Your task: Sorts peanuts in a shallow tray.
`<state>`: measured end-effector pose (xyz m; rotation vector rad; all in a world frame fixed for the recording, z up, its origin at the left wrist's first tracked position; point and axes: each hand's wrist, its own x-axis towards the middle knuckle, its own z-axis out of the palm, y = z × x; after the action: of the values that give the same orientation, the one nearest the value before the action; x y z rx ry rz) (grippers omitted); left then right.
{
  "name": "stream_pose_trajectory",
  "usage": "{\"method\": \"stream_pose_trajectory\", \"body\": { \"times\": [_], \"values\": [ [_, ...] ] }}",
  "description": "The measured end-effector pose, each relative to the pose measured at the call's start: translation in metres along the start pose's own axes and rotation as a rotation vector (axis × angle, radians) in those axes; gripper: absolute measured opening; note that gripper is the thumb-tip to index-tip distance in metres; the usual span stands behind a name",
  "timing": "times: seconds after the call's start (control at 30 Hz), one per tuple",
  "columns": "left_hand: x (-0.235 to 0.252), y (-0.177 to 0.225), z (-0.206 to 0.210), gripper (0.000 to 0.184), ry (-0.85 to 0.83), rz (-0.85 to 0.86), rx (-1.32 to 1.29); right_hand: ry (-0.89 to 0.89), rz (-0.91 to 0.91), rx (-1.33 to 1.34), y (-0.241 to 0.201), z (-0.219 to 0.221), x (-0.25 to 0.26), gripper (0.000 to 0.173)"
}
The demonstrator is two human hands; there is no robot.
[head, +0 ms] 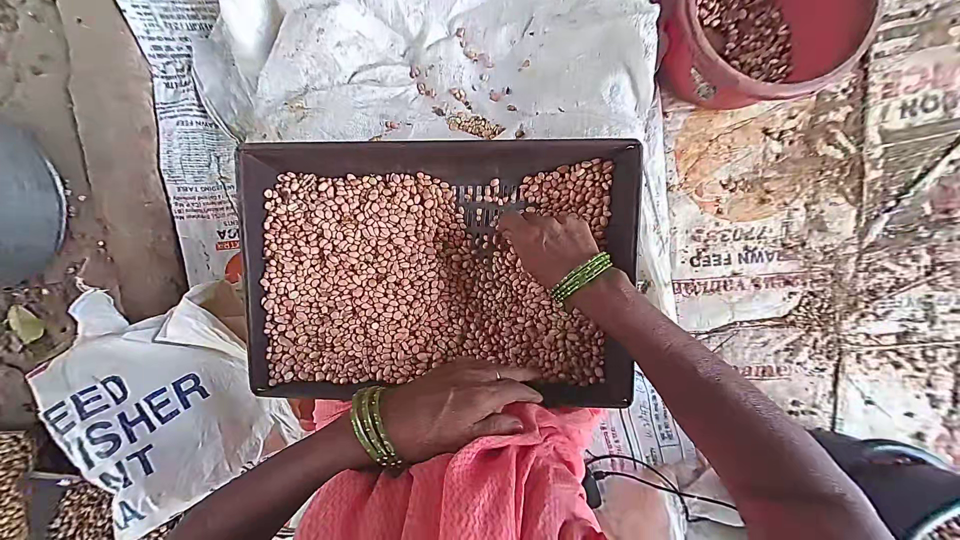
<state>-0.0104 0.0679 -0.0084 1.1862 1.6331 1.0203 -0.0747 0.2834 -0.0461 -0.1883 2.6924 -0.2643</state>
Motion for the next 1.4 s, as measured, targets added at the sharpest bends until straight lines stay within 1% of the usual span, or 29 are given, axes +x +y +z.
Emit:
{"method": "stream_pose_trajectory", "body": {
  "times": [0.1,0.23,0.3,0.33,0.4,0.43,0.47,0.5,0.57,0.6,0.63,0.67,0.7,0.77,0.8,0.87,0.93,1.0,1.03,1.1,1.17,1.2,1.23,1.3,1.33,1.4],
  "values": [
    [-0.015,-0.003,-0.007,0.039,0.051,-0.055,0.047,0.018,-0.033,-0.051,-0.004,0.001,-0.003,0.023],
    [-0.027,-0.004,-0.017,0.044,0.099,-0.131,0.073,0.055,-0.072,-0.043,-0.009,0.009,-0.012,0.025],
    [-0.028,-0.004,-0.020,0.044,0.127,-0.144,0.083,0.074,-0.060,-0.050,-0.013,0.013,-0.013,0.023],
    [-0.028,-0.004,-0.020,0.044,0.144,-0.141,0.089,0.048,-0.032,-0.044,-0.015,0.012,-0.012,0.023],
    [-0.027,-0.004,-0.021,0.044,0.156,-0.144,0.116,-0.061,0.051,0.022,-0.017,0.003,-0.007,0.023],
    [-0.028,-0.004,-0.022,0.044,0.157,-0.148,0.129,-0.093,0.077,0.115,-0.012,-0.002,-0.005,0.026],
    [-0.028,-0.005,-0.022,0.043,0.165,-0.149,0.147,-0.067,0.068,0.276,-0.002,-0.007,-0.008,0.028],
    [-0.029,-0.008,-0.020,0.042,0.182,-0.147,0.161,0.012,0.010,0.498,0.013,-0.012,-0.015,0.026],
    [-0.030,-0.014,-0.019,0.041,0.224,-0.147,0.170,0.109,-0.122,1.037,0.042,-0.022,-0.039,0.011],
    [-0.027,-0.017,-0.021,0.040,0.244,-0.146,0.170,0.069,-0.176,1.325,0.055,-0.030,-0.053,0.012],
    [-0.020,-0.019,-0.021,0.039,0.269,-0.145,0.181,0.010,-0.230,1.535,0.069,-0.036,-0.067,0.016],
    [-0.010,-0.021,-0.021,0.036,0.304,-0.131,0.212,-0.027,-0.268,1.655,0.080,-0.038,-0.079,0.019],
    [0.004,-0.022,-0.020,0.032,0.342,-0.108,0.247,-0.018,-0.268,1.713,0.086,-0.039,-0.089,0.028],
    [0.041,-0.025,-0.017,0.024,0.408,-0.044,0.281,0.089,-0.162,1.761,0.082,-0.040,-0.101,0.047],
    [0.060,-0.025,-0.013,0.021,0.427,-0.007,0.300,0.141,-0.109,1.775,0.078,-0.040,-0.105,0.051],
    [0.094,-0.026,-0.005,0.019,0.407,0.024,0.367,0.208,-0.056,1.774,0.073,-0.041,-0.111,0.053],
    [0.115,-0.027,0.001,0.021,0.318,-0.032,0.491,0.244,-0.054,1.773,0.071,-0.042,-0.118,0.053],
    [0.123,-0.030,0.004,0.019,0.302,-0.083,0.559,0.263,-0.063,1.765,0.070,-0.040,-0.126,0.052],
    [0.123,-0.029,0.000,0.018,0.296,-0.128,0.553,0.274,-0.067,1.758,0.071,-0.040,-0.129,0.052],
    [0.113,-0.022,-0.019,0.022,0.270,-0.283,0.482,0.285,-0.063,1.770,0.071,-0.036,-0.134,0.052],
    [0.096,-0.021,-0.044,0.022,0.342,-0.348,0.475,0.279,-0.023,1.800,0.067,-0.030,-0.136,0.052],
    [0.090,-0.020,-0.057,0.022,0.393,-0.335,0.473,0.268,0.031,1.805,0.063,-0.026,-0.134,0.053],
    [0.085,-0.015,-0.066,0.021,0.453,-0.277,0.464,0.242,0.097,1.804,0.056,-0.023,-0.130,0.054],
    [0.083,0.004,-0.077,0.021,0.547,-0.069,0.405,0.158,0.177,1.818,0.040,-0.013,-0.117,0.057],
    [0.084,0.015,-0.079,0.025,0.561,0.026,0.347,0.107,0.176,1.859,0.033,-0.008,-0.111,0.061],
    [0.081,0.030,-0.083,0.040,0.577,0.112,0.287,0.043,0.108,1.953,0.023,-0.002,-0.103,0.068]
  ]
}}
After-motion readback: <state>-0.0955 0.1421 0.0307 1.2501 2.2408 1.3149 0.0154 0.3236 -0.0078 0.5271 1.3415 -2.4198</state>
